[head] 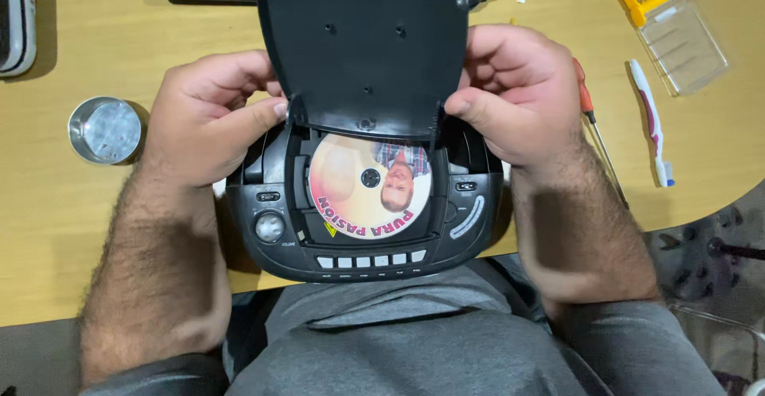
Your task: The person places a CD into a portable CD player, closes the lid, and presses buttons on the front panel. They then open the lid again to remove the CD and close the lid once more.
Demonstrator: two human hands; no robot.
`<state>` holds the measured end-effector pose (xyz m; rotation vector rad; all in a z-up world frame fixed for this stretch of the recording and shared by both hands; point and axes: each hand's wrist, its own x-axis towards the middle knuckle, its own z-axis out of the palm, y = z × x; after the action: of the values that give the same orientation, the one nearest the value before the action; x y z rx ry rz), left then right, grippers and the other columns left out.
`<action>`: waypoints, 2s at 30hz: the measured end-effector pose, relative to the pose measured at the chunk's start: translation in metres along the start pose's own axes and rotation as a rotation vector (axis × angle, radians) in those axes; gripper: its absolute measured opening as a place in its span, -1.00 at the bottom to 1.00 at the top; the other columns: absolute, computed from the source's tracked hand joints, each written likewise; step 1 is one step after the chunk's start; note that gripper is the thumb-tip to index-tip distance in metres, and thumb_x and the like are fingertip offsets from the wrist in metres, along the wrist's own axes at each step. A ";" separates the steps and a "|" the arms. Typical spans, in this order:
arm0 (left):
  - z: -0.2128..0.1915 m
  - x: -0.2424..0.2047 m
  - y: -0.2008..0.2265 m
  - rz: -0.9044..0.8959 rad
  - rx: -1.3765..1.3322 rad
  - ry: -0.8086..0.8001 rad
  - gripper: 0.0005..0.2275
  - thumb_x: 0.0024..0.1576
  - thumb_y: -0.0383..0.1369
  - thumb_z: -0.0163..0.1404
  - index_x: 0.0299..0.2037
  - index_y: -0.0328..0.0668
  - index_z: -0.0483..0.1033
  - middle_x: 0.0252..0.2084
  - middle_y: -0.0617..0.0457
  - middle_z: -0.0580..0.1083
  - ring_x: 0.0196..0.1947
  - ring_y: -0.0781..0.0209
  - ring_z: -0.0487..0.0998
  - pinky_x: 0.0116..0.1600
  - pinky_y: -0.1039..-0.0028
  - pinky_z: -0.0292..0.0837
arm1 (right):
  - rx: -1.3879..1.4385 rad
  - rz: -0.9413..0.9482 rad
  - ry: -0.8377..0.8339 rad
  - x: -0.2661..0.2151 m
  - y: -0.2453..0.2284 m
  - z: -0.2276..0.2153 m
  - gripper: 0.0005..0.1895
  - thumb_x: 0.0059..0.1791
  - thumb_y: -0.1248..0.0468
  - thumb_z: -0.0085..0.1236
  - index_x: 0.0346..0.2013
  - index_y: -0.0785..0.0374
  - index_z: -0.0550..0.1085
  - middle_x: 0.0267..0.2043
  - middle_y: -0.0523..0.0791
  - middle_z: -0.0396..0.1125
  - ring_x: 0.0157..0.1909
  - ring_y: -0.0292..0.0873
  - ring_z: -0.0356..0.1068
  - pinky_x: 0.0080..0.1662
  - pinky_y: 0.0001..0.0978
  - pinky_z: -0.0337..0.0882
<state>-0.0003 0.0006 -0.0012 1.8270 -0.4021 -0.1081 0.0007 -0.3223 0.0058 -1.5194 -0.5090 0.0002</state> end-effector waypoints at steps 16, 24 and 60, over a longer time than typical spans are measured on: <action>0.000 -0.002 0.010 0.304 0.227 0.071 -0.88 0.23 -0.55 0.16 -0.07 -0.40 0.59 -0.06 -0.12 0.60 -0.02 0.08 0.62 0.13 0.35 0.49 | -0.420 -0.151 0.008 0.001 -0.001 -0.012 -0.80 0.08 0.40 0.26 -0.14 0.55 0.47 -0.19 0.00 0.38 -0.13 -0.14 0.36 -0.06 -0.35 0.38; -0.001 -0.001 0.011 0.363 0.305 0.106 -0.89 0.24 -0.60 0.21 -0.07 -0.37 0.62 -0.11 -0.11 0.59 -0.10 0.07 0.60 0.06 0.35 0.47 | -0.520 -0.263 -0.023 0.002 0.000 -0.013 -0.79 0.09 0.39 0.26 -0.22 0.57 0.47 -0.27 0.01 0.33 -0.21 -0.09 0.30 -0.12 -0.28 0.29; 0.003 0.004 -0.015 0.042 -0.102 0.119 -0.83 0.29 -0.58 0.09 0.07 -0.43 0.50 -0.05 -0.05 0.54 -0.07 0.31 0.54 0.05 0.60 0.50 | -0.110 -0.031 0.049 0.003 0.021 -0.012 -0.65 -0.08 0.23 0.45 -0.29 0.26 0.38 -0.30 -0.13 0.33 -0.27 -0.32 0.29 -0.18 -0.50 0.29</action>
<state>0.0058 0.0001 -0.0156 1.7144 -0.3442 0.0089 0.0143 -0.3313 -0.0129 -1.6143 -0.5000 -0.0905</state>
